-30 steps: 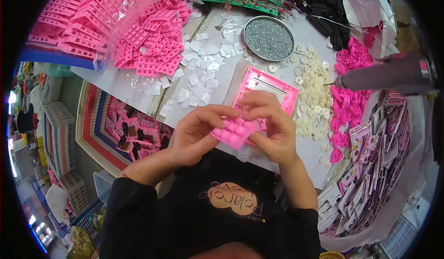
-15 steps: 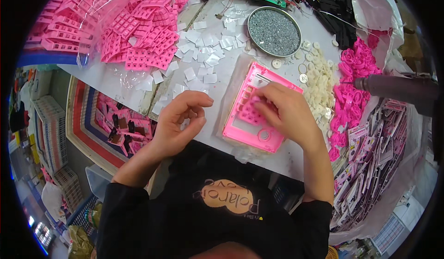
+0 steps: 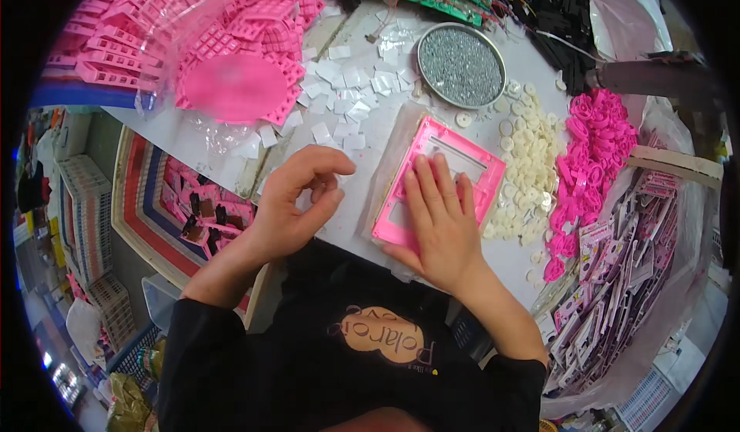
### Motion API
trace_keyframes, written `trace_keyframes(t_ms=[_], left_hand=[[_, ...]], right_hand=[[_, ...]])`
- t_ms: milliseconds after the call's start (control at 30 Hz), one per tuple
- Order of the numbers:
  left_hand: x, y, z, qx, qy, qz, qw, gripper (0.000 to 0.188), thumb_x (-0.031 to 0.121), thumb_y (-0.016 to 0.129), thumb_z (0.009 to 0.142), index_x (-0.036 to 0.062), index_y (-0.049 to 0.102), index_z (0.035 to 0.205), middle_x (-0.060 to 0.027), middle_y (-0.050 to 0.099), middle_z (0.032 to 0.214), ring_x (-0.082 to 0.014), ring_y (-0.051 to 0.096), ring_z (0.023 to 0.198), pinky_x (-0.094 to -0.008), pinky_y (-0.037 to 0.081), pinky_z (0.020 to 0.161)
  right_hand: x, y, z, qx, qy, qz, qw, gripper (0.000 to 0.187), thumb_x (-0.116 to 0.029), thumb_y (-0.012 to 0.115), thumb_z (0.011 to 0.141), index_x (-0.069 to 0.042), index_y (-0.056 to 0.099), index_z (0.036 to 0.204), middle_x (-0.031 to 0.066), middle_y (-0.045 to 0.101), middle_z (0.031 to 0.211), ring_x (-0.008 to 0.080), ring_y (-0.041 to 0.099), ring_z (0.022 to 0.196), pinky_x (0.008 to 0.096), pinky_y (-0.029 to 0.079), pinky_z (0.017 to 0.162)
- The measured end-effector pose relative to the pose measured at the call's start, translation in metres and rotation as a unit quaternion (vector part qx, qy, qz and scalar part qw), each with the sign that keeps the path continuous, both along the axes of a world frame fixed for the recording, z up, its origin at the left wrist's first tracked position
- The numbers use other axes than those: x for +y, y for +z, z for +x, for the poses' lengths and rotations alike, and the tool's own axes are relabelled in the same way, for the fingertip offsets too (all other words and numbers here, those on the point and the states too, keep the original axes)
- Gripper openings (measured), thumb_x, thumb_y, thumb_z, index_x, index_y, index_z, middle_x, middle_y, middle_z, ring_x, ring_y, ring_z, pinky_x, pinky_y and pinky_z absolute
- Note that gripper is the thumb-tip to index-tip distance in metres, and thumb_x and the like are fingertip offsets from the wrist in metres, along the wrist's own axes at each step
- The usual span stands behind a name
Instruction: Assembling the internal electronic and mechanical components of a pink toy piggy bank using a hot glue gun.
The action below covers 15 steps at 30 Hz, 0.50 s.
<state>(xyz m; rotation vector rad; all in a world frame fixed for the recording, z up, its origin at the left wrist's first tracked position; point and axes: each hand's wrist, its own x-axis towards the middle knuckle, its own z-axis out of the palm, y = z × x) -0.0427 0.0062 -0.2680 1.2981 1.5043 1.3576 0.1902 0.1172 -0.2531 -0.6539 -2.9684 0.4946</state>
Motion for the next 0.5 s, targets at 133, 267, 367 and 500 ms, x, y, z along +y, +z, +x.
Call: trace_keyframes(t_ms=[133, 267, 367, 500], left_hand=[[0.055, 0.028, -0.024, 0.15, -0.007, 0.044, 0.988, 0.027, 0.0, 0.068, 0.083, 0.003, 0.065, 0.109, -0.0068, 0.065, 0.1, -0.0125, 0.057, 0.069, -0.0267, 0.044, 0.062], [0.144, 0.05, -0.06, 0.273, 0.061, 0.068, 0.958, 0.021, 0.019, 0.066, 0.087, 0.0025, 0.069, 0.1, -0.0125, 0.07, 0.093, -0.0231, 0.065, 0.073, -0.0353, 0.05, 0.067], [0.238, 0.034, -0.106, 0.389, 0.177, 0.078, 0.901, 0.036, 0.035, 0.064, 0.087, 0.0019, 0.072, 0.096, -0.0163, 0.073, 0.095, -0.0324, 0.071, 0.086, -0.0448, 0.054, 0.074], [0.335, 0.015, -0.129, 0.49, 0.168, -0.21, 0.829, 0.039, 0.039, 0.067, 0.084, 0.0034, 0.074, 0.098, -0.0159, 0.074, 0.098, -0.0297, 0.073, 0.091, -0.0424, 0.055, 0.077]], right_hand=[[0.002, -0.006, -0.003, -0.066, 0.025, 0.007, 0.998, 0.109, -0.07, 0.061, 0.078, 0.01, 0.034, 0.147, 0.0297, 0.027, 0.157, 0.0438, 0.02, 0.15, 0.0637, 0.018, 0.115], [0.001, 0.0, -0.006, -0.082, 0.029, 0.005, 0.996, 0.112, -0.072, 0.062, 0.076, 0.011, 0.035, 0.146, 0.0299, 0.027, 0.157, 0.0436, 0.019, 0.15, 0.0636, 0.019, 0.115], [0.001, 0.002, -0.006, -0.067, 0.037, 0.004, 0.997, 0.112, -0.072, 0.062, 0.076, 0.011, 0.035, 0.146, 0.0297, 0.027, 0.157, 0.0433, 0.02, 0.15, 0.0635, 0.019, 0.115], [0.001, -0.003, -0.001, -0.019, 0.009, -0.01, 1.0, 0.107, -0.063, 0.069, 0.074, 0.008, 0.037, 0.147, 0.0266, 0.03, 0.157, 0.04, 0.024, 0.149, 0.0622, 0.021, 0.115]])
